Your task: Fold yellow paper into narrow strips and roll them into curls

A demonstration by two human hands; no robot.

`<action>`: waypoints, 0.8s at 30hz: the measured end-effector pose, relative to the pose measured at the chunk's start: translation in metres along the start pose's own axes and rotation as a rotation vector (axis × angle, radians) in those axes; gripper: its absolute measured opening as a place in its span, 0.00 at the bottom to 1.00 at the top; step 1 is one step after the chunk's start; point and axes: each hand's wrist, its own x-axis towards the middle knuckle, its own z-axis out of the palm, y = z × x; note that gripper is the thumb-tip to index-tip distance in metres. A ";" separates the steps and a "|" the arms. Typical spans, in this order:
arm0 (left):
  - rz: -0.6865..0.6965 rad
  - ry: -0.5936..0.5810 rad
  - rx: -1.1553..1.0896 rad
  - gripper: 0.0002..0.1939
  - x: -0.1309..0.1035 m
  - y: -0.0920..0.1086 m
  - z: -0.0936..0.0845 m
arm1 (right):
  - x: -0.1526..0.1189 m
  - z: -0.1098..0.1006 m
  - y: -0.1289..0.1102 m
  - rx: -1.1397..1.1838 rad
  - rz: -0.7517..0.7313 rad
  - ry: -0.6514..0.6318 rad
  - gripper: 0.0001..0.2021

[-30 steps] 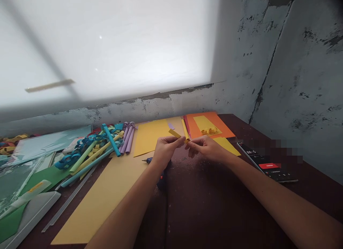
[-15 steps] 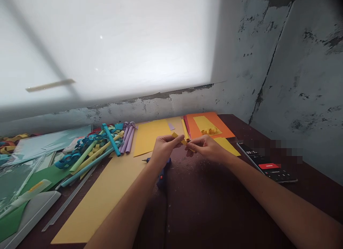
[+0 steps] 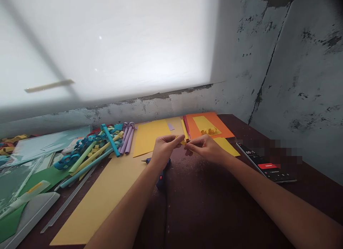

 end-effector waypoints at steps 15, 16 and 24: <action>-0.016 0.000 0.028 0.15 -0.001 -0.002 0.003 | 0.000 0.000 0.007 -0.056 -0.026 0.010 0.23; -0.022 -0.014 0.036 0.16 0.000 -0.002 0.003 | 0.001 0.000 0.007 -0.051 -0.020 0.003 0.24; -0.015 0.041 0.031 0.17 0.002 -0.002 -0.002 | 0.000 -0.001 0.003 -0.013 -0.019 -0.071 0.23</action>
